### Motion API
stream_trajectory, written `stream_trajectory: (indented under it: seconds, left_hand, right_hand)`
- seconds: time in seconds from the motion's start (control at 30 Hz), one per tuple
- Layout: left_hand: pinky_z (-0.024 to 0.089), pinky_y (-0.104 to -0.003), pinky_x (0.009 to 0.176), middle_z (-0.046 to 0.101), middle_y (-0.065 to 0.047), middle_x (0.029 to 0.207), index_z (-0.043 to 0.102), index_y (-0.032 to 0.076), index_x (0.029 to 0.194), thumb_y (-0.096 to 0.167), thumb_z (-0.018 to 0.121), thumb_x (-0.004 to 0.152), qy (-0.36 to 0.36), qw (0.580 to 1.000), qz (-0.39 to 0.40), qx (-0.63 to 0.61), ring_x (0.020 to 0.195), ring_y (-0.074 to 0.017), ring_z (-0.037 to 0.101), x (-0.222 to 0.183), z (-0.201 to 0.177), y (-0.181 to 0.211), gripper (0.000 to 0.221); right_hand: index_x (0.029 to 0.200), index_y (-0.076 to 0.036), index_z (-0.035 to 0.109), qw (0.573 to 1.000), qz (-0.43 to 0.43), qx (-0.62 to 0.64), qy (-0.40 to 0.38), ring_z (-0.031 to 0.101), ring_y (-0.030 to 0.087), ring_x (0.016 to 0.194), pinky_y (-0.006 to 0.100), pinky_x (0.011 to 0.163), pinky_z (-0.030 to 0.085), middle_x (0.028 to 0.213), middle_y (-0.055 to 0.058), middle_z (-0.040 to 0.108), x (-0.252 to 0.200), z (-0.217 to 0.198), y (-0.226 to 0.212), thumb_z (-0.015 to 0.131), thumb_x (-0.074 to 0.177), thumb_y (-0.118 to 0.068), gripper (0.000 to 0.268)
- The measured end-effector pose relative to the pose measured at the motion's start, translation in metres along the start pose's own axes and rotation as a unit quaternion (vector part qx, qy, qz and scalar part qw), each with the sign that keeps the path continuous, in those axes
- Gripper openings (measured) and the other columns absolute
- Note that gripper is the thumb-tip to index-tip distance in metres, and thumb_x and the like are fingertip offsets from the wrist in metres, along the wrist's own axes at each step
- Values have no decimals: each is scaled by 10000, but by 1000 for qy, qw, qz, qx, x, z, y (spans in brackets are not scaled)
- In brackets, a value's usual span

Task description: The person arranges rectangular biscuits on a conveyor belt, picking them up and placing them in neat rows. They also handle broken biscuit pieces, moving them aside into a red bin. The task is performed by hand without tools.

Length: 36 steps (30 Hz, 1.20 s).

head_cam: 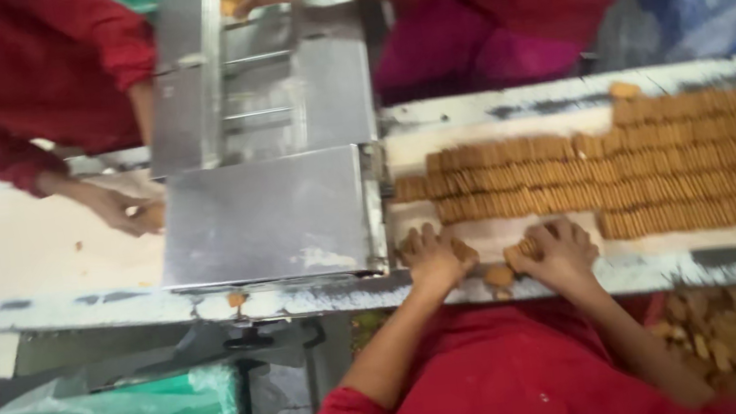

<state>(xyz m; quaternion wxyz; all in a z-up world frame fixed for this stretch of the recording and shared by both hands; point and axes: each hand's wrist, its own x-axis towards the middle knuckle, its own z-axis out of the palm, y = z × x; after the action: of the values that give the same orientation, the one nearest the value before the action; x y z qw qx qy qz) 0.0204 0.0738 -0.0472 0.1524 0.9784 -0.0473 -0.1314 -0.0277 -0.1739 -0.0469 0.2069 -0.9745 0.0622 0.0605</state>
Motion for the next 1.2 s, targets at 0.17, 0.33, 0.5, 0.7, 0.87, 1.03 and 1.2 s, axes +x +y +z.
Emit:
stream_trajectory:
  seconds: [0.17, 0.33, 0.5, 0.7, 0.87, 1.03, 1.2]
  left_hand:
    - [411, -623, 1027, 533, -232, 1329, 705, 105, 1242, 650, 789, 705, 2, 995, 73, -72, 1252, -434, 483, -13, -45, -2, 770]
    - [235, -696, 1180, 630, -113, 1187, 720, 134, 1051, 647, 761, 705, 163, 943, 291, -8, 1326, -317, 513, -46, -196, 30, 620]
    - [343, -633, 899, 614, -160, 1142, 759, 173, 947, 466, 797, 678, 428, 901, 20, 62, 1101, -427, 494, 66, -329, -99, 400]
    - [274, -660, 1039, 605, -128, 1304, 765, 215, 1109, 504, 671, 794, 245, 969, 4, -26, 1300, -375, 474, 172, -298, -224, 438]
    - [181, -698, 1087, 682, -83, 1310, 730, 207, 1237, 451, 484, 1078, 474, 856, 10, -205, 1353, -366, 476, 185, -310, -282, 382]
    - [380, -498, 1082, 674, -81, 1221, 706, 156, 1147, 436, 642, 981, 562, 806, 51, -176, 1225, -326, 565, 160, -324, -280, 332]
    - [401, -499, 1086, 690, -75, 1174, 711, 126, 1106, 347, 708, 936, 565, 806, 93, -148, 1174, -321, 590, 138, -357, -260, 278]
  right_hand:
    - [1295, -299, 668, 998, -17, -48, -28, 355, 438, 1342, 640, 1074, 320, 1429, 120, 428, 14, 9, 3, 737, 723, -704, 704]
    - [1257, -282, 694, 994, -5, -92, -52, 461, 373, 1335, 521, 1098, 432, 1459, 91, 467, 20, 14, 3, 788, 630, -724, 772]
    - [1203, -308, 739, 994, -53, -49, 78, 520, 340, 1308, 528, 1134, 451, 1423, 105, 544, 28, -20, -14, 783, 595, -660, 704]
    - [1126, -232, 734, 959, -188, -33, 211, 513, 334, 1316, 524, 1145, 431, 1313, 123, 564, 79, -95, -104, 803, 645, -529, 569]
    - [1102, -146, 743, 908, -361, 72, 202, 461, 374, 1320, 578, 1112, 372, 1302, 148, 555, 154, -122, -275, 853, 683, -496, 557]
    - [1152, -178, 720, 934, -294, -11, 205, 455, 396, 1236, 620, 966, 354, 1321, 127, 527, 200, -83, -468, 817, 683, -511, 583]
    - [1292, -149, 597, 959, -239, -144, 47, 350, 430, 1353, 757, 934, 303, 1425, 176, 412, 214, -35, -549, 690, 833, -561, 624]
